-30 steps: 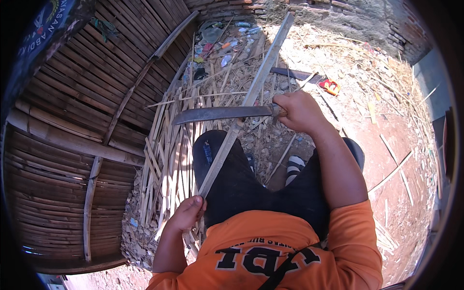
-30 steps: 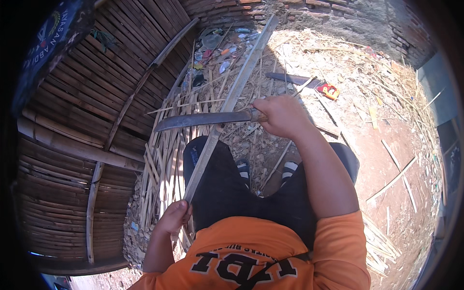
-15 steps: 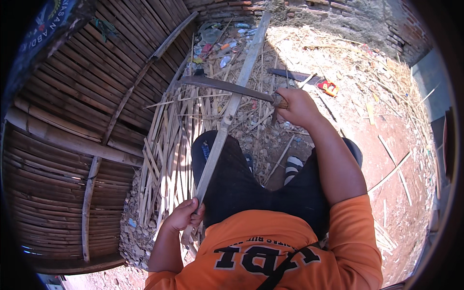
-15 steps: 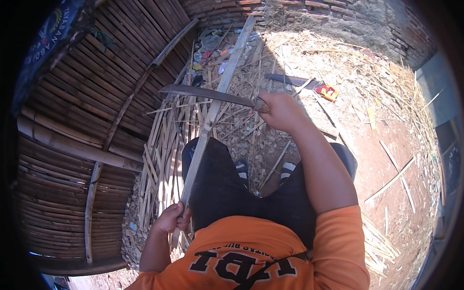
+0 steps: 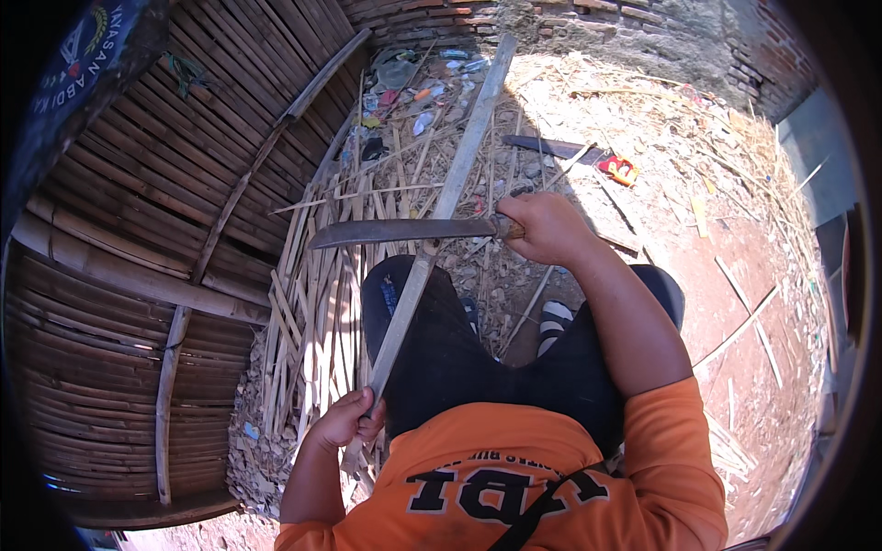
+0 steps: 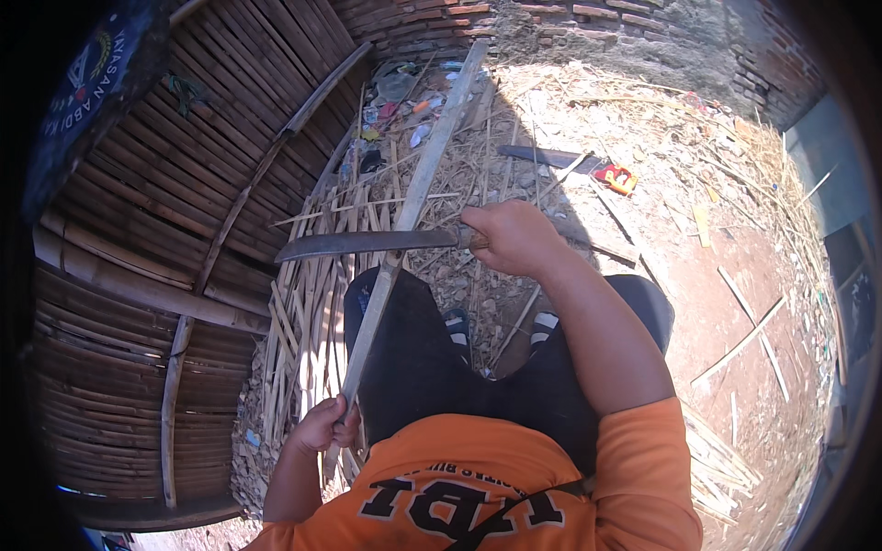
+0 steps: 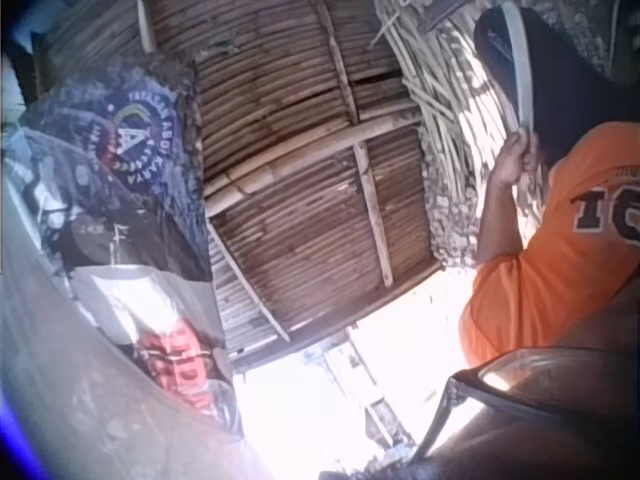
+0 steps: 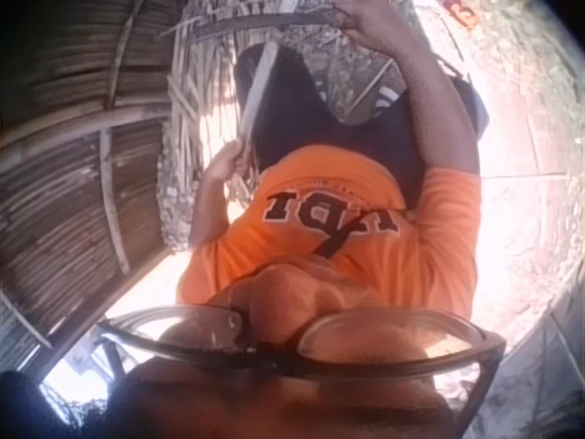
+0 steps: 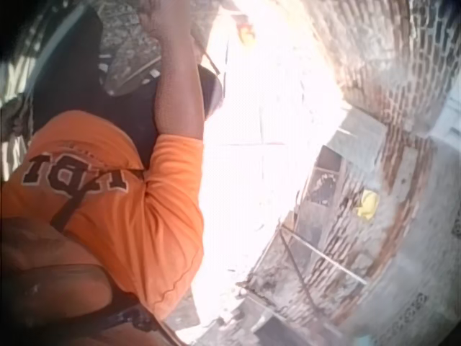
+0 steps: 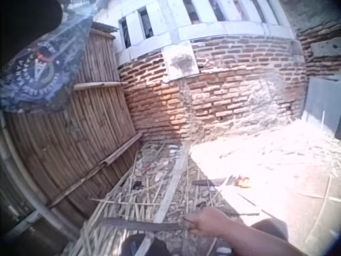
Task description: The person shaves thin strips of bamboo using a machete, holding the bamboo in one hand while sliding the blade along the edge to remove material.
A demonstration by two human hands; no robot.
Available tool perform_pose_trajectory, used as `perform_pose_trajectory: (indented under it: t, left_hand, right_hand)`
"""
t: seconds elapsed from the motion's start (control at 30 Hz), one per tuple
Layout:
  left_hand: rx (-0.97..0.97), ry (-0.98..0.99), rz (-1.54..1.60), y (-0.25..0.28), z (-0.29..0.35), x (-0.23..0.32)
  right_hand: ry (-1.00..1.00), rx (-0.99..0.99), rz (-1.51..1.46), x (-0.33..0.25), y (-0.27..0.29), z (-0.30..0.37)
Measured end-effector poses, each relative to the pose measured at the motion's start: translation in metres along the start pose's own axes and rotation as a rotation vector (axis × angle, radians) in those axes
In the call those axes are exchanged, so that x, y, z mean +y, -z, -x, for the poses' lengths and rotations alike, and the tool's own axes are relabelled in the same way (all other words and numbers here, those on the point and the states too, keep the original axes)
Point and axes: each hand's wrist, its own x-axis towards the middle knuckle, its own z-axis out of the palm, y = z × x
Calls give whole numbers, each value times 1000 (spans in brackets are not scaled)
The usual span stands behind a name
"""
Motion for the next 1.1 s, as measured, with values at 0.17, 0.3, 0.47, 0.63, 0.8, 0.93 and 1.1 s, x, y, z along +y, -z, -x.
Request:
perform_pose_trajectory:
  t: [0.17,0.3,0.47,0.63,0.8,0.93,1.1]
  left_hand:
    - [152,-19,-121,0,2,-4]
    - [214,-26,-130,7,5,-7]
    - [116,-41,-149,7,-5,-7]
    - [190,-42,-241,1,-1,-6]
    - [200,-70,-252,-1,-2,-7]
    - [215,-90,-310,-10,-12,-1]
    - [409,-166,-500,-8,-9,-2]
  right_hand:
    - [-62,31,25,25,4,0]
    - [-361,98,-122,33,17,-3]
    - [122,-15,74,-4,-8,-1]
    - [-130,54,3,31,14,2]
    - [-189,61,-54,28,17,4]
    - [108,-59,64,-1,0,2]
    - [-114,151,5,38,19,1]
